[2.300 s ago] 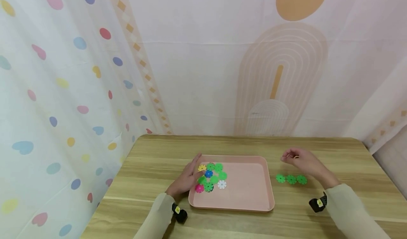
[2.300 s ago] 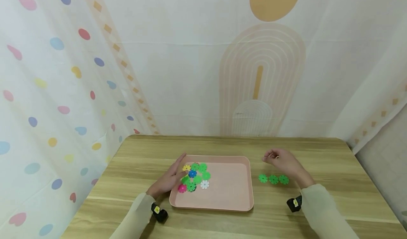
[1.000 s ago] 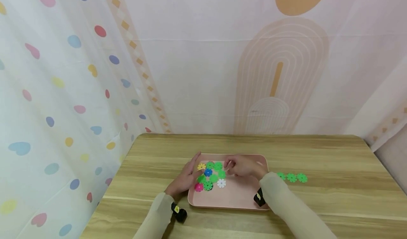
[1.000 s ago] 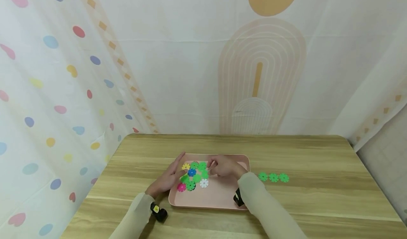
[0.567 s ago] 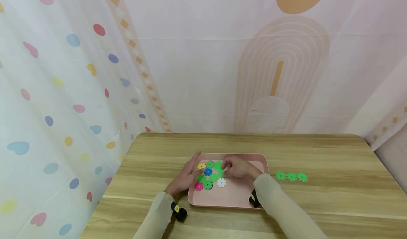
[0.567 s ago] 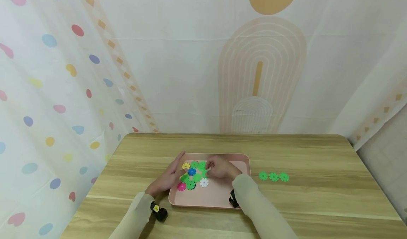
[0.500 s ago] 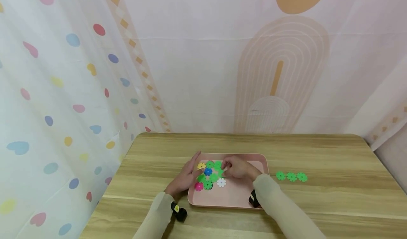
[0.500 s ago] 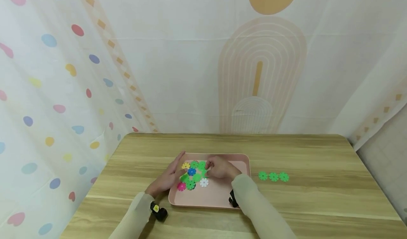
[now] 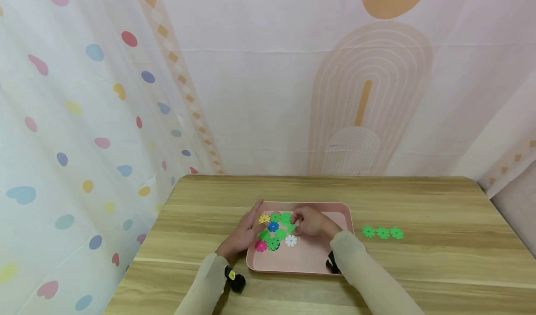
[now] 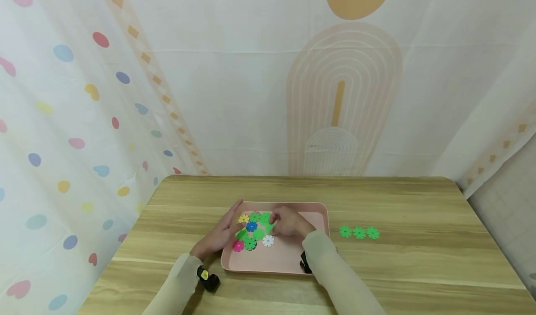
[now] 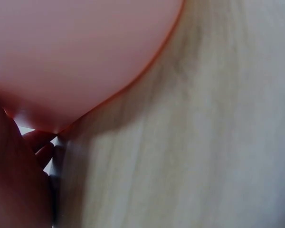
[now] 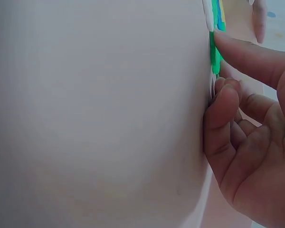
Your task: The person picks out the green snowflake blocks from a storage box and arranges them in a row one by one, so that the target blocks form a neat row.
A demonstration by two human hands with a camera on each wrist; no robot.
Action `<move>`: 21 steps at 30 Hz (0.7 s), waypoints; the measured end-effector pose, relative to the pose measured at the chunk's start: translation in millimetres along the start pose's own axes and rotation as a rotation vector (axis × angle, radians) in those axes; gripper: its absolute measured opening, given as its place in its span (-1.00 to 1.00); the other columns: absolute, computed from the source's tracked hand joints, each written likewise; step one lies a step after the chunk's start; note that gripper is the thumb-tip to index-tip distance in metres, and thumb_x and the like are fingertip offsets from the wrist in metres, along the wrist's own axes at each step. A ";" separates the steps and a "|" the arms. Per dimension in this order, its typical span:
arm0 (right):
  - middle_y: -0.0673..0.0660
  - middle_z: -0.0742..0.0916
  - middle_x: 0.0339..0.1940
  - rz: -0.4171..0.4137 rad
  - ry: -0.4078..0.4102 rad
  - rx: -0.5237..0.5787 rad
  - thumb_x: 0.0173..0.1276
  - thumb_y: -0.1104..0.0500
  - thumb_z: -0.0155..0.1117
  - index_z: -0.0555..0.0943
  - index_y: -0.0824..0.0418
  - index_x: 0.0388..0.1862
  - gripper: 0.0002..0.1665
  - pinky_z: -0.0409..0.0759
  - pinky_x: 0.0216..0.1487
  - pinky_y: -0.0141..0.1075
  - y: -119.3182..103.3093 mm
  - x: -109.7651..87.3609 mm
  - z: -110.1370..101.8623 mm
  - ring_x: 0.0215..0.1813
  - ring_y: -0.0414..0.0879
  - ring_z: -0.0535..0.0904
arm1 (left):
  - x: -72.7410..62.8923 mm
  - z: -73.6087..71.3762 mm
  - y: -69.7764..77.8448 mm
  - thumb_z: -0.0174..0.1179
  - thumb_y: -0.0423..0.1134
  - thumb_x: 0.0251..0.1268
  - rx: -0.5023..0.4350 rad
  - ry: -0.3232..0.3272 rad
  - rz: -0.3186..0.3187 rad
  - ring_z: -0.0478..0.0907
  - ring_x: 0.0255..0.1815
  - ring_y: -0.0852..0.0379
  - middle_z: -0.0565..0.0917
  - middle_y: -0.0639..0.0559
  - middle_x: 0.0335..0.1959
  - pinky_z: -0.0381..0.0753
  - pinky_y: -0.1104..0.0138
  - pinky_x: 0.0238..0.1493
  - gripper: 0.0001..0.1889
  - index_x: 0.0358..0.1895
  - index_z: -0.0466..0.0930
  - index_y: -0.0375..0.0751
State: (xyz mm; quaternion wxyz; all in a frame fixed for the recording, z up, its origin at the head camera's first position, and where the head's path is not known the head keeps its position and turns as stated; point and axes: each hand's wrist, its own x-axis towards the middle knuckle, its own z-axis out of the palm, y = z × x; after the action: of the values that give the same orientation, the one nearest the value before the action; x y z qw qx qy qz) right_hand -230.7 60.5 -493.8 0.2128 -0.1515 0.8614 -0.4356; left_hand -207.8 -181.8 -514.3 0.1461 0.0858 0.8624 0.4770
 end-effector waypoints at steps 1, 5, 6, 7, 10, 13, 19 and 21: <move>0.05 0.52 -0.45 0.002 0.000 0.001 0.17 0.36 0.46 0.61 0.22 -0.29 -0.80 0.37 -0.35 -0.32 0.0 -0.3 0.0 -0.39 -0.11 0.38 | 0.1 0.1 0.1 0.03 -0.11 0.52 -0.001 0.001 0.001 -0.13 0.59 -0.26 -0.02 -0.12 0.60 -0.20 -0.32 0.47 -0.24 0.62 -0.19 0.16; 0.04 0.52 -0.47 -0.016 -0.009 0.007 0.16 0.37 0.46 0.61 0.24 -0.28 -0.79 0.37 -0.35 -0.33 0.6 -0.7 -1.1 -0.40 -0.13 0.37 | 0.2 0.3 0.3 0.03 -0.09 0.52 -0.001 0.002 -0.009 -0.14 0.60 -0.25 -0.02 -0.10 0.61 -0.20 -0.33 0.47 -0.23 0.62 -0.20 0.19; 0.04 0.52 -0.47 -0.022 -0.011 0.010 0.15 0.38 0.46 0.60 0.24 -0.28 -0.79 0.37 -0.35 -0.34 0.8 -1.0 -1.5 -0.41 -0.13 0.37 | 0.0 0.3 0.4 0.03 -0.08 0.52 -0.003 0.001 -0.014 -0.14 0.60 -0.24 -0.03 -0.09 0.61 -0.20 -0.32 0.47 -0.23 0.62 -0.20 0.21; 0.04 0.51 -0.48 -0.028 -0.014 0.017 0.15 0.39 0.46 0.60 0.25 -0.27 -0.78 0.37 -0.35 -0.34 1.2 -1.2 -1.8 -0.42 -0.13 0.36 | 0.2 0.3 0.0 0.03 -0.07 0.51 -0.001 0.003 -0.014 -0.14 0.60 -0.24 -0.02 -0.09 0.61 -0.20 -0.32 0.47 -0.23 0.62 -0.20 0.21; 0.03 0.49 -0.50 -0.038 -0.024 0.030 0.15 0.40 0.46 0.58 0.25 -0.25 -0.76 0.36 -0.35 -0.34 1.8 -1.2 -3.4 -0.43 -0.14 0.35 | 0.6 0.5 -1.4 0.04 -0.07 0.51 -0.012 0.004 -0.016 -0.14 0.60 -0.24 -0.03 -0.08 0.61 -0.20 -0.33 0.47 -0.23 0.62 -0.19 0.23; 0.03 0.47 -0.51 -0.051 -0.034 0.035 0.16 0.40 0.45 0.56 0.26 -0.23 -0.74 0.36 -0.35 -0.35 2.4 -2.0 -4.6 -0.43 -0.14 0.35 | 1.3 0.8 -3.1 0.04 -0.06 0.51 -0.021 0.006 -0.017 -0.15 0.60 -0.23 -0.04 -0.06 0.62 -0.21 -0.33 0.47 -0.24 0.62 -0.19 0.25; 0.01 0.47 -0.52 -0.083 -0.035 0.020 0.19 0.39 0.43 0.55 0.25 -0.23 -0.75 0.35 -0.35 -0.37 4.2 -2.8 -5.4 -0.42 -0.16 0.35 | -0.2 0.8 -2.3 0.04 -0.05 0.51 -0.026 0.005 -0.019 -0.14 0.60 -0.24 -0.03 -0.07 0.61 -0.21 -0.34 0.46 -0.24 0.61 -0.17 0.26; 0.00 0.46 -0.53 -0.090 -0.029 0.019 0.19 0.39 0.42 0.55 0.25 -0.24 -0.76 0.35 -0.35 -0.36 4.9 -2.9 -5.4 -0.43 -0.16 0.35 | -0.5 0.7 -1.7 0.04 -0.05 0.51 -0.023 0.005 -0.023 -0.14 0.60 -0.24 -0.03 -0.07 0.61 -0.22 -0.33 0.47 -0.24 0.61 -0.17 0.26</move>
State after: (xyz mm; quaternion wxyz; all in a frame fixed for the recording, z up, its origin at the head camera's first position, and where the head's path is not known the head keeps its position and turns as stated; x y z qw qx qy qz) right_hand -231.2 68.3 -494.3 0.2067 -0.1943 0.8465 -0.4506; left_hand -207.1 -182.3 -516.0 0.1503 0.0728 0.8581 0.4855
